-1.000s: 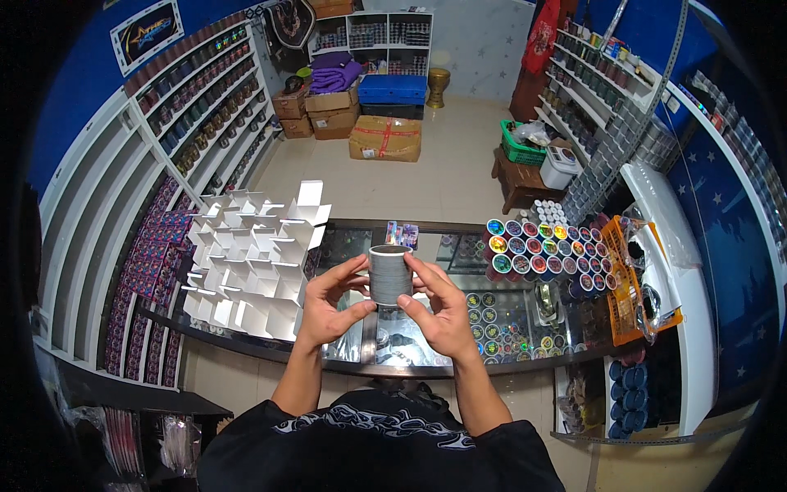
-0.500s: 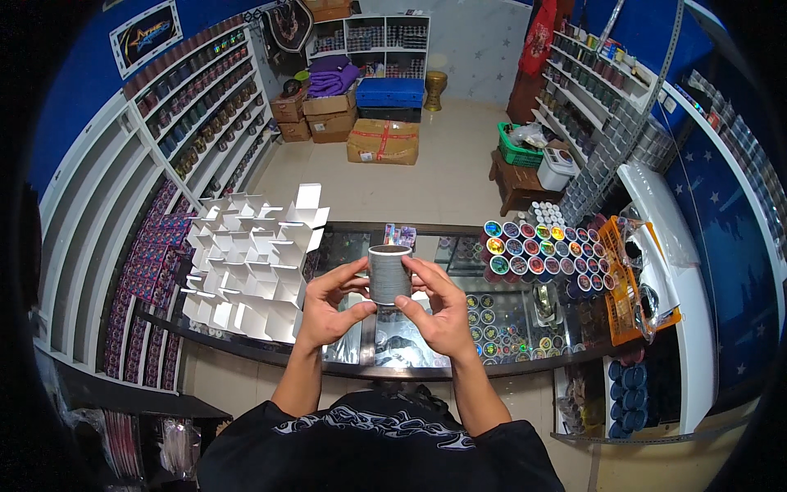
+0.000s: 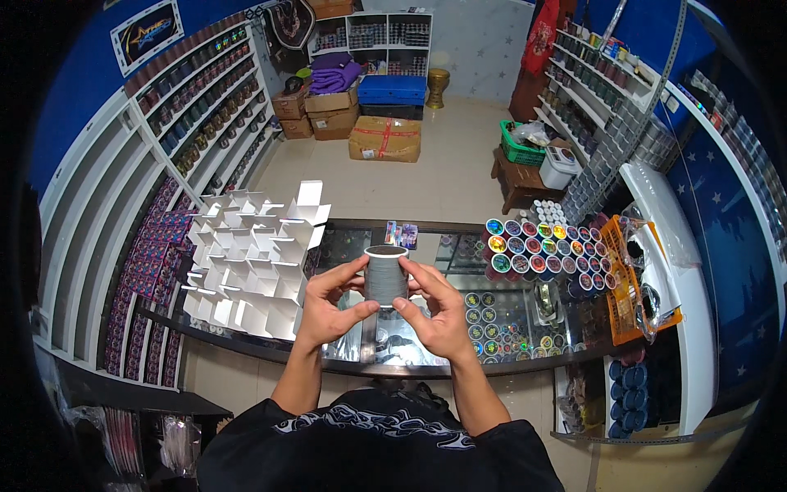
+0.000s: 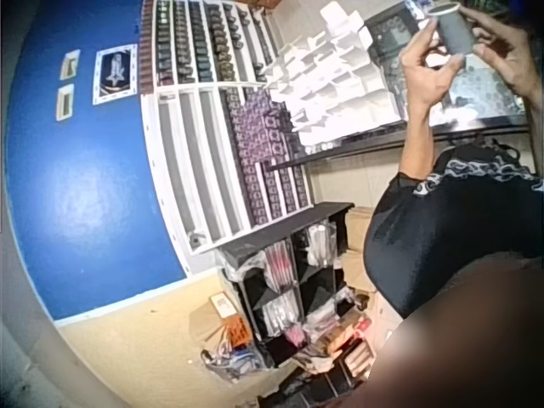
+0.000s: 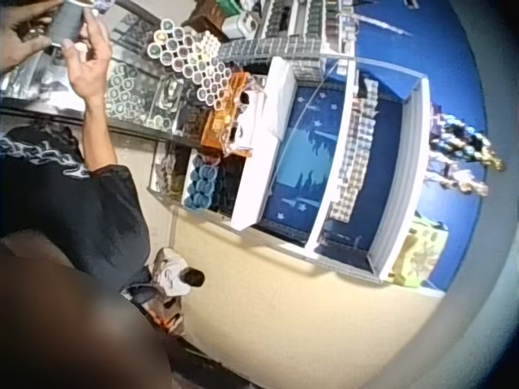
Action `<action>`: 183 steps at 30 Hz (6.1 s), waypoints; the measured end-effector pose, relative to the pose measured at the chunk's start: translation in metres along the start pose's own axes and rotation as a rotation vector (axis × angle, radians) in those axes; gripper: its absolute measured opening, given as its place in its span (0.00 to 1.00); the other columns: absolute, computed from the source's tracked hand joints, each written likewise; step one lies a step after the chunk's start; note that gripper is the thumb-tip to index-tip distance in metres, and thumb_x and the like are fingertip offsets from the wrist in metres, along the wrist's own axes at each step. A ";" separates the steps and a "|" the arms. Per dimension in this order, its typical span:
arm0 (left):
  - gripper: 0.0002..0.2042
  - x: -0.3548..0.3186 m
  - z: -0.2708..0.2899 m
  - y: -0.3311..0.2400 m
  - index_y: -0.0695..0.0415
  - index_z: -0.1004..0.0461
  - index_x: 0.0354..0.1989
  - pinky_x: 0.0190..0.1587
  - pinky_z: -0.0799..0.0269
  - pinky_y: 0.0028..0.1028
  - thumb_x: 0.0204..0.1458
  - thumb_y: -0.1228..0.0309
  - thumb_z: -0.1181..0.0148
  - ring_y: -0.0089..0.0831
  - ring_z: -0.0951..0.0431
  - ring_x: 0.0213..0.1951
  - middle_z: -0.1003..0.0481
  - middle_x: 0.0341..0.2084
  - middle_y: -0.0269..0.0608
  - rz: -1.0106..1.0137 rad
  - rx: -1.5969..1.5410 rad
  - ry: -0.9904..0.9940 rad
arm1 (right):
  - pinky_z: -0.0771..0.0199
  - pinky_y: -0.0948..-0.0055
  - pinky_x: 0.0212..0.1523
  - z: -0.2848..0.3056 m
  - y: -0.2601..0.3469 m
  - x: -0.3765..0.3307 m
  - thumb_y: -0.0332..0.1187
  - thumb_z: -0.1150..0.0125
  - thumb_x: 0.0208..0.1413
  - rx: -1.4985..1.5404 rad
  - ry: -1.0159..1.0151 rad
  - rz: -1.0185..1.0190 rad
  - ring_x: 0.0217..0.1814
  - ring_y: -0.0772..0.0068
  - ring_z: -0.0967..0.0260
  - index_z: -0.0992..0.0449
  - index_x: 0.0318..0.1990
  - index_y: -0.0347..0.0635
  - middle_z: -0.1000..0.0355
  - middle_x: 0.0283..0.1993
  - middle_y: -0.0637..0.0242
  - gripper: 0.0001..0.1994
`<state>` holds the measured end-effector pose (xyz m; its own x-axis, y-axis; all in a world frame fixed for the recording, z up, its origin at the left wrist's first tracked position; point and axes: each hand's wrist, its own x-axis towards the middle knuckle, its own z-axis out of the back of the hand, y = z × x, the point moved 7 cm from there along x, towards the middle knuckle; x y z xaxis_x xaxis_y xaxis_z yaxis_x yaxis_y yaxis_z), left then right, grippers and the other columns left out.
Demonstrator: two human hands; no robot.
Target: Assembling and boxing toy spinning top components in a retail environment.
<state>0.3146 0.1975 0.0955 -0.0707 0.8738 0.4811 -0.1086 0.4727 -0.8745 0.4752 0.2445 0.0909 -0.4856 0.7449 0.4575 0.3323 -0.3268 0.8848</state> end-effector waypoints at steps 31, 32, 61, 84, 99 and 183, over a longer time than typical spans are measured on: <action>0.30 -0.005 0.001 0.009 0.63 0.29 0.55 0.43 0.26 0.25 0.38 0.81 0.30 0.28 0.23 0.43 0.27 0.50 0.47 -0.023 -0.235 -0.045 | 0.32 0.74 0.51 0.000 0.012 0.000 0.19 0.36 0.46 -0.183 -0.045 0.155 0.47 0.71 0.32 0.35 0.60 0.32 0.33 0.52 0.57 0.30; 0.30 -0.006 0.001 0.013 0.63 0.29 0.55 0.43 0.26 0.25 0.38 0.81 0.30 0.28 0.23 0.43 0.27 0.50 0.47 -0.022 -0.234 -0.046 | 0.32 0.74 0.51 -0.001 0.012 0.000 0.19 0.36 0.46 -0.182 -0.044 0.154 0.47 0.71 0.32 0.35 0.60 0.32 0.33 0.52 0.57 0.30; 0.31 -0.011 0.003 0.016 0.63 0.33 0.58 0.47 0.28 0.30 0.40 0.83 0.33 0.33 0.24 0.46 0.28 0.51 0.47 -0.022 -0.469 0.000 | 0.32 0.69 0.54 -0.003 0.004 -0.005 0.18 0.38 0.47 0.143 -0.024 0.034 0.53 0.66 0.32 0.37 0.60 0.30 0.35 0.54 0.57 0.30; 0.29 -0.014 0.000 0.019 0.64 0.36 0.60 0.53 0.31 0.33 0.44 0.84 0.39 0.33 0.26 0.50 0.28 0.51 0.46 0.037 -0.525 0.090 | 0.30 0.67 0.53 0.008 -0.009 -0.008 0.16 0.40 0.47 0.326 -0.006 -0.022 0.52 0.63 0.30 0.33 0.57 0.30 0.30 0.52 0.57 0.26; 0.20 -0.016 0.003 0.029 0.63 0.31 0.55 0.45 0.26 0.26 0.52 0.83 0.44 0.28 0.23 0.43 0.27 0.49 0.44 0.029 -0.495 0.013 | 0.26 0.72 0.49 0.018 -0.018 -0.008 0.17 0.39 0.50 0.326 -0.056 0.004 0.48 0.68 0.27 0.28 0.51 0.31 0.27 0.49 0.58 0.19; 0.17 0.000 0.000 0.033 0.66 0.25 0.47 0.41 0.21 0.26 0.45 0.83 0.35 0.30 0.24 0.40 0.29 0.40 0.44 0.090 -0.460 -0.146 | 0.26 0.75 0.48 0.027 -0.021 0.000 0.19 0.34 0.46 0.203 -0.183 -0.086 0.48 0.70 0.29 0.27 0.50 0.29 0.30 0.50 0.54 0.20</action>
<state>0.3109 0.2128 0.0665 -0.2011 0.9040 0.3772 0.3511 0.4260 -0.8338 0.4903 0.2675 0.0697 -0.3709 0.8634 0.3420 0.4605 -0.1488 0.8751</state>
